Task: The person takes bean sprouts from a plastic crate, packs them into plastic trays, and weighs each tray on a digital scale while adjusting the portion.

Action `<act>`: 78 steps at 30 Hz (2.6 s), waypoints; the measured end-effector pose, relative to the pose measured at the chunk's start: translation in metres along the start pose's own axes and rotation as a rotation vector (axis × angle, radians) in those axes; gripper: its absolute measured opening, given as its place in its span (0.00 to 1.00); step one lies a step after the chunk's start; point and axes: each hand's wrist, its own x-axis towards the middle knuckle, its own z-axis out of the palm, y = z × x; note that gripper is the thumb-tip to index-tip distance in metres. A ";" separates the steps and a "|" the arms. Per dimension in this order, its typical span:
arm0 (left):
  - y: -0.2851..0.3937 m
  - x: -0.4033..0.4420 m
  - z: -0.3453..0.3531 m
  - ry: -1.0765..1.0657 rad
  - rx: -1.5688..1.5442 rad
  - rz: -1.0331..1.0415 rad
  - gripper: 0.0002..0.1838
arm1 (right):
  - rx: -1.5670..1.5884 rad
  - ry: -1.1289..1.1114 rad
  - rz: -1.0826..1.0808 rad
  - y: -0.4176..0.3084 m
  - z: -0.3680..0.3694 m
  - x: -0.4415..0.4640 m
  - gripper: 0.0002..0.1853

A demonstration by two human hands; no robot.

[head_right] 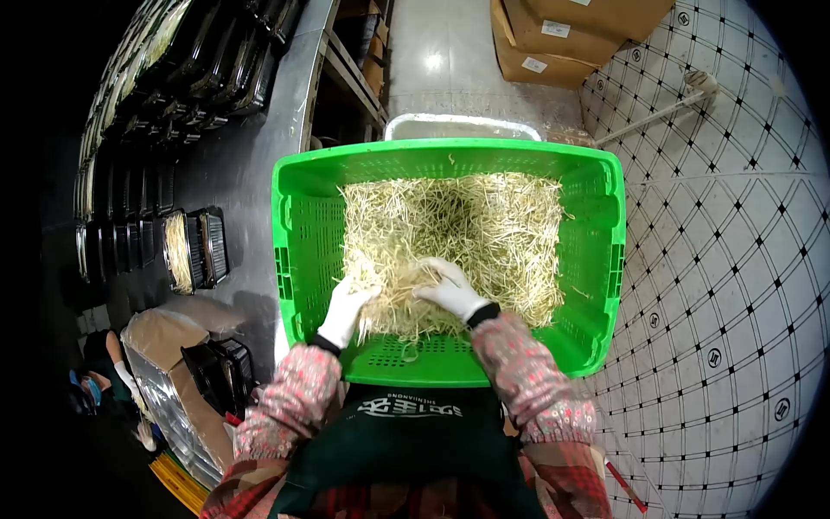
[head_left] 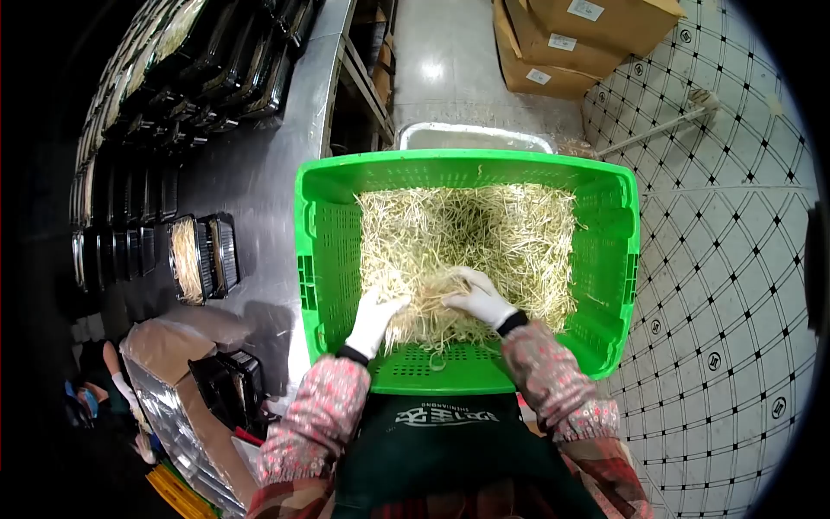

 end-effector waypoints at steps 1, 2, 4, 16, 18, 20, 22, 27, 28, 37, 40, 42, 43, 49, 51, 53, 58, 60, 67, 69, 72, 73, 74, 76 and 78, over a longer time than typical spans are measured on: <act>0.005 -0.006 0.002 0.020 0.127 0.089 0.22 | 0.149 0.049 0.033 -0.004 -0.003 -0.007 0.20; -0.012 0.001 -0.020 0.025 0.227 0.118 0.24 | 0.204 0.077 0.078 -0.006 -0.005 -0.012 0.20; -0.024 0.001 -0.038 0.014 0.136 0.061 0.30 | 0.118 0.093 0.151 0.005 -0.011 -0.010 0.23; -0.104 0.062 -0.040 0.176 0.409 -0.290 0.33 | -0.497 0.226 0.355 0.083 0.040 0.004 0.40; -0.089 0.041 0.004 0.226 0.225 -0.218 0.29 | -0.356 0.152 0.298 0.060 0.064 0.007 0.39; -0.065 0.001 0.028 0.319 0.011 -0.194 0.21 | -0.512 0.026 0.034 0.032 0.060 0.006 0.38; -0.046 -0.030 0.039 0.199 -0.280 -0.252 0.24 | -0.565 -0.122 0.005 -0.007 0.039 0.016 0.40; -0.013 -0.027 0.008 0.165 0.101 -0.331 0.52 | -0.809 -0.075 -0.038 -0.027 -0.024 0.073 0.45; -0.024 -0.005 -0.012 0.168 0.119 -0.169 0.53 | -0.814 0.015 -0.012 -0.017 -0.038 0.087 0.42; -0.046 0.198 -0.030 0.247 1.299 0.367 0.34 | -1.140 0.114 0.024 0.064 -0.015 0.168 0.31; -0.073 0.130 -0.030 -0.004 1.353 0.414 0.28 | -0.895 -0.027 0.134 0.069 0.006 0.109 0.33; -0.067 0.054 -0.022 -0.162 1.416 0.209 0.29 | -1.028 -0.076 -0.017 0.064 0.021 0.034 0.36; -0.050 0.022 -0.018 -0.307 1.336 0.194 0.34 | -1.036 -0.156 -0.081 0.065 0.022 0.002 0.37; -0.039 0.000 -0.008 -0.285 1.521 0.094 0.67 | -1.131 -0.177 -0.009 0.049 0.009 -0.035 0.59; -0.042 0.021 0.005 -0.290 1.616 0.054 0.70 | -1.077 -0.173 0.040 0.062 0.009 -0.021 0.63; -0.071 0.044 -0.007 -0.195 1.667 0.168 0.66 | -0.943 -0.165 0.016 0.078 0.005 -0.005 0.54; -0.024 0.017 -0.027 -0.119 1.506 0.041 0.32 | -0.683 0.074 0.124 0.057 -0.059 -0.006 0.23; -0.017 0.004 -0.037 -0.115 1.562 0.245 0.32 | -0.445 0.230 0.176 0.029 -0.077 -0.007 0.21; -0.004 0.008 0.023 -0.310 1.628 0.442 0.49 | -0.682 -0.016 0.036 0.025 -0.042 0.039 0.47; -0.012 0.007 0.007 -0.205 1.661 0.483 0.57 | -0.636 -0.036 0.166 0.030 -0.055 0.029 0.61; -0.019 0.006 -0.002 -0.287 1.727 0.321 0.64 | -0.853 0.062 0.212 0.037 -0.045 0.004 0.72; -0.018 0.012 0.006 -0.327 1.757 0.284 0.65 | -0.949 -0.001 0.203 0.034 -0.033 -0.002 0.75; -0.021 0.025 0.012 -0.352 1.817 0.319 0.65 | -1.021 -0.062 0.210 0.031 -0.020 -0.001 0.76; -0.041 0.065 0.016 -0.251 1.973 0.518 0.65 | -1.157 -0.057 0.122 0.041 -0.012 0.004 0.76; -0.036 0.103 0.023 -0.260 1.969 0.472 0.66 | -1.085 -0.019 0.150 0.054 -0.025 0.023 0.73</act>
